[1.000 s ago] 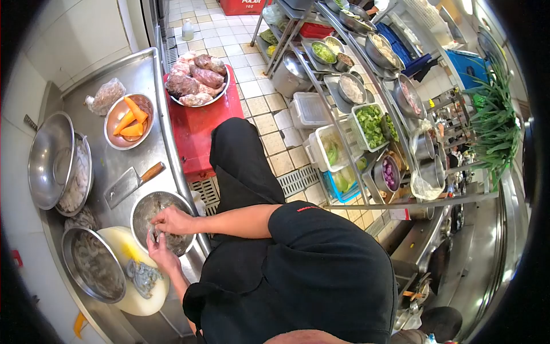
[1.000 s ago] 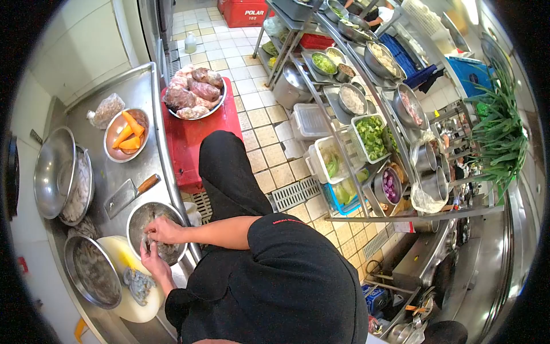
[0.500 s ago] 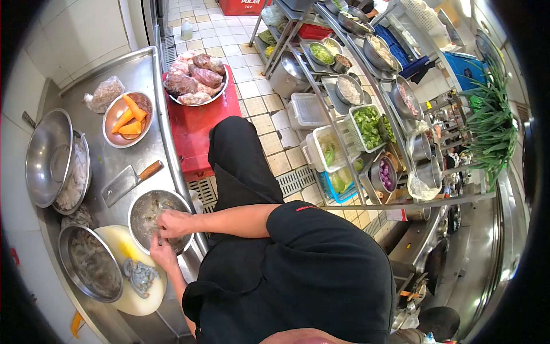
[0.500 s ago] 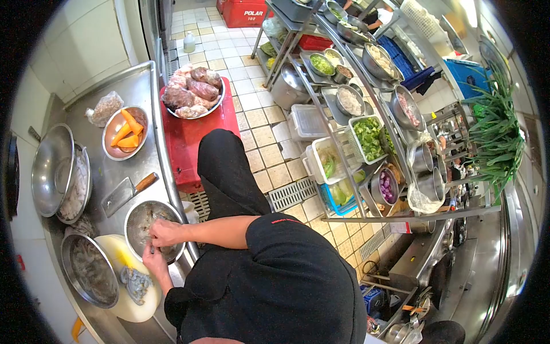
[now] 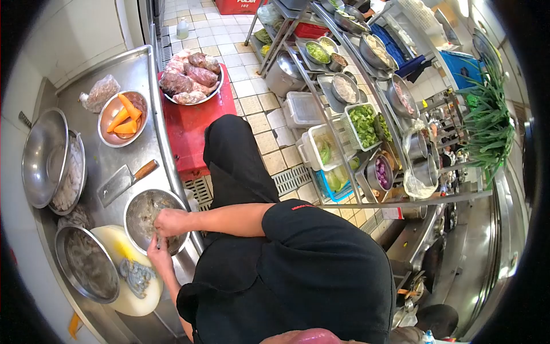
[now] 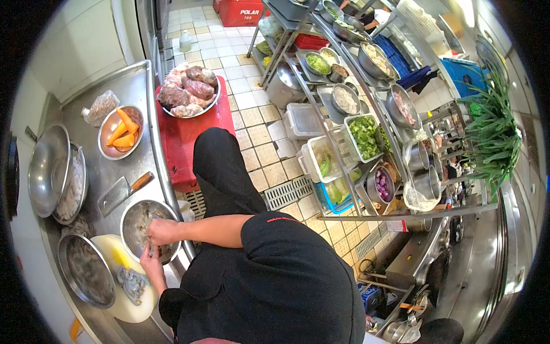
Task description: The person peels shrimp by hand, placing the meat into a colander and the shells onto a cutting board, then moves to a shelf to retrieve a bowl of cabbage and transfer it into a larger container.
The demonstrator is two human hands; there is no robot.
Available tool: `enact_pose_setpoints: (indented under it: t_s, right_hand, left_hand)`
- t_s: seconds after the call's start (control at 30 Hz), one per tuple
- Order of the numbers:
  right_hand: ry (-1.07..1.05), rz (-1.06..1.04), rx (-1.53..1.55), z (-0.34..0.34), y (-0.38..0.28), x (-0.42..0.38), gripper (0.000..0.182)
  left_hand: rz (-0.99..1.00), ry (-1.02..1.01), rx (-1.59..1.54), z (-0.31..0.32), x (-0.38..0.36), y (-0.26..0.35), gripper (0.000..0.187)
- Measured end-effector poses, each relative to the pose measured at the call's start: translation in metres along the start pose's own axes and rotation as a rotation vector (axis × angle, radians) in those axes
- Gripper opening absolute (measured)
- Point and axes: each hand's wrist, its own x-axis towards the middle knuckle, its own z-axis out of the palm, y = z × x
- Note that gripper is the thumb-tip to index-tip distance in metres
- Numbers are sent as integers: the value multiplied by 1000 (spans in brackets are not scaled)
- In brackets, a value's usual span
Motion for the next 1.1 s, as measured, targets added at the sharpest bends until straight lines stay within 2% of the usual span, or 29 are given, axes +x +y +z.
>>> enact_pose_setpoints:
  t_s: [0.1, 0.23, 0.3, 0.33, 0.43, 0.47, 0.53, 0.6, 0.63, 0.67, 0.7, 0.73, 0.77, 0.8, 0.83, 0.87, 0.93, 0.97, 1.03, 1.1]
  right_hand:
    - [-42, -12, -260, -7, -1, 4, 19]
    - [39, 53, -291, -14, 6, 5, 19]
    - [134, 98, -272, -14, 12, 7, 20]
    - [126, 200, -234, -16, 16, 12, 23]
    - [175, 271, -272, -27, 14, 14, 24]
    - [73, 329, -253, -30, 10, 14, 29]
    - [16, 363, -135, -32, -6, 13, 35]
    - [-78, 377, 16, -27, -15, 10, 45]
    - [-155, 405, 189, -25, -15, 10, 44]
    - [-261, 436, 369, -18, -13, 11, 42]
    - [-312, 492, 558, -8, -3, 12, 31]
    - [-135, 312, 516, 21, 17, 7, 22]
    - [-98, 294, 539, 25, 20, 3, 17]
    - [-139, 402, 643, 29, 27, 1, 15]
    - [-170, 515, 742, 34, 36, 0, 13]
    - [-196, 659, 727, 10, 8, 3, 14]
    - [-194, 640, 879, 0, -9, 4, 14]
    - [-171, 700, 922, -1, -13, 6, 16]
    - [-227, 699, 904, 2, -8, 7, 17]
    - [-253, 709, 888, 3, -3, 6, 17]
  left_hand:
    - [-39, -3, -55, -2, -5, -3, 47]
    - [-210, -52, -83, -8, -14, 10, 46]
    - [-211, -28, -46, -10, -12, -6, 45]
    - [-212, -14, -29, -11, -10, -17, 44]
    - [-138, 52, 0, -14, -7, -33, 40]
    - [-154, 53, -20, -15, -8, -36, 39]
    - [-188, 69, -62, -14, -4, -15, 36]
    - [-143, 59, 27, -10, 8, -33, 32]
    - [-51, 38, 143, -12, 2, 4, 28]
    - [-117, -14, 131, -11, 3, 28, 25]
    - [70, 64, 81, -6, 0, 31, 24]
    - [79, 125, 12, -3, -2, 35, 21]
    - [53, 165, 7, 0, -2, 32, 20]
    - [-48, 158, -21, -5, -9, 52, 20]
    - [13, 225, -3, 0, -9, 23, 19]
    - [6, 227, 45, -6, -18, 21, 16]
    - [-49, 271, 60, -27, -36, 27, 14]
    - [-101, 322, 54, -38, -44, 34, 15]
    - [-23, 469, 114, -56, -59, 22, 18]
    - [143, 673, 317, -78, -64, 17, 20]
